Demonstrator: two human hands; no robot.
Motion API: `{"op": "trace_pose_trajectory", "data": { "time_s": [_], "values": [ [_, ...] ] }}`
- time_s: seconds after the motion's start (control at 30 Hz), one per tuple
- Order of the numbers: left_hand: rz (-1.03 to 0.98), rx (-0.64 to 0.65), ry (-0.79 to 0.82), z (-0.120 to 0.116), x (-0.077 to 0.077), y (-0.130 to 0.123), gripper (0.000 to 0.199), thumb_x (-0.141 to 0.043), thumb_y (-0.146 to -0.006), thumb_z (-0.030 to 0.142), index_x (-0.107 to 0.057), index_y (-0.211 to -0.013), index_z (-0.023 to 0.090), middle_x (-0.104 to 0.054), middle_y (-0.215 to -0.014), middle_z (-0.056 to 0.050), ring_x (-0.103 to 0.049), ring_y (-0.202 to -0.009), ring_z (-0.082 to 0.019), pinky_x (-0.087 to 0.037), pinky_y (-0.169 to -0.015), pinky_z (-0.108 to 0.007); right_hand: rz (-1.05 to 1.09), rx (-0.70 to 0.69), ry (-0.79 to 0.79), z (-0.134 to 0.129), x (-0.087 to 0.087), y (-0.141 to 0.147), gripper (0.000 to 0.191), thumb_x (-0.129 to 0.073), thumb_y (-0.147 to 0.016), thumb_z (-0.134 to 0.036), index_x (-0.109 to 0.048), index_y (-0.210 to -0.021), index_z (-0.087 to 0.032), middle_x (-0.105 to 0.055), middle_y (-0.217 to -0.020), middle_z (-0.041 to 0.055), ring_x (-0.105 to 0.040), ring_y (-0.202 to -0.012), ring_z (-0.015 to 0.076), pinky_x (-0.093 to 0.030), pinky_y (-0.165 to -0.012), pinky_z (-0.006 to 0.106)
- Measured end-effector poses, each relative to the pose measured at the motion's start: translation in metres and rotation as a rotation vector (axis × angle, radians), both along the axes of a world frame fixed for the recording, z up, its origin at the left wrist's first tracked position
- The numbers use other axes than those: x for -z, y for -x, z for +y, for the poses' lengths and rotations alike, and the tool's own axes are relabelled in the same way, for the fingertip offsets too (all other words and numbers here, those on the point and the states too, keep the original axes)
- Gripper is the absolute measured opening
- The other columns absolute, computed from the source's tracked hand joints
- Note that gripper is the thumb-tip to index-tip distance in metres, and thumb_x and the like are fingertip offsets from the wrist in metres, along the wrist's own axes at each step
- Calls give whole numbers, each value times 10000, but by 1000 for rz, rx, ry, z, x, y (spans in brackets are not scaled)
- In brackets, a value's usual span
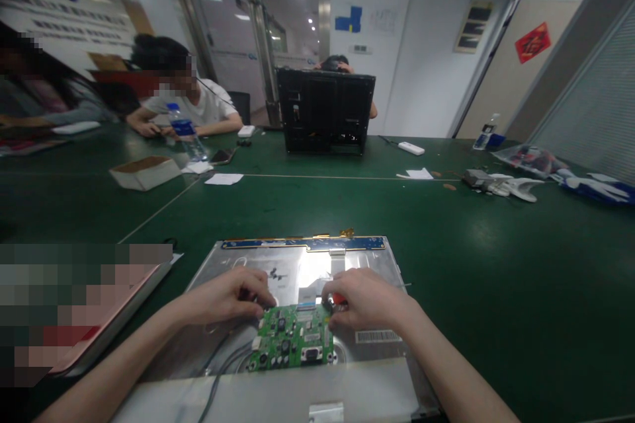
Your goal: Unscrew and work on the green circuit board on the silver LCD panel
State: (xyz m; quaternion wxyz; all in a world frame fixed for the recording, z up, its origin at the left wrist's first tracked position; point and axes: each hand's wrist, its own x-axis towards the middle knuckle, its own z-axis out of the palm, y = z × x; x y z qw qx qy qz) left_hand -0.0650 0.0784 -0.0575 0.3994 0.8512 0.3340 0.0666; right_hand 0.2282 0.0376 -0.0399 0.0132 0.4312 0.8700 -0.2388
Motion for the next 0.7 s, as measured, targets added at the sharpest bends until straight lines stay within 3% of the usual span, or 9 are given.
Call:
{"op": "trace_pose_trajectory", "data": {
  "time_s": [0.23,0.37,0.47,0.6,0.7],
  "values": [
    [-15,-8,6,0,1,-2,133,-722,-770,256,-794,-881,257,-648,-779,-17,-573,-731,-175,-411,-662,-271,-56,21,-41,2,-3,-3,281,-664,-880,-335,-655,-1126,-199,-681,-1025,40,-633,-949,209,-501,-851,417],
    [-17,-15,16,1,1,2,163,-711,-781,307,-790,-905,235,-656,-771,-23,-568,-706,-175,-404,-622,-267,-141,185,-138,7,-4,-7,303,-594,-941,-366,-614,-1166,-164,-641,-1133,77,-630,-996,217,-518,-871,445],
    [-19,-95,3,3,1,6,220,-686,-795,339,-771,-936,193,-679,-775,-34,-588,-709,-187,-416,-627,-281,-220,365,-213,10,-1,-9,301,-578,-952,-357,-603,-1185,-168,-621,-1185,88,-624,-1016,220,-525,-871,443],
    [15,-299,-247,11,4,11,267,-623,-845,401,-735,-922,170,-701,-866,-71,-614,-781,-224,-457,-706,-323,-297,537,-246,13,7,-13,364,-589,-945,-359,-566,-1257,-175,-583,-1261,104,-611,-1054,238,-526,-874,455],
    [69,-385,-513,18,15,15,314,-505,-925,384,-695,-1072,182,-683,-1110,-121,-604,-1033,-291,-445,-913,-411,-331,599,-227,14,14,-15,386,-594,-941,-366,-556,-1272,-172,-574,-1274,109,-607,-1064,245,-525,-877,460]
  ]
}}
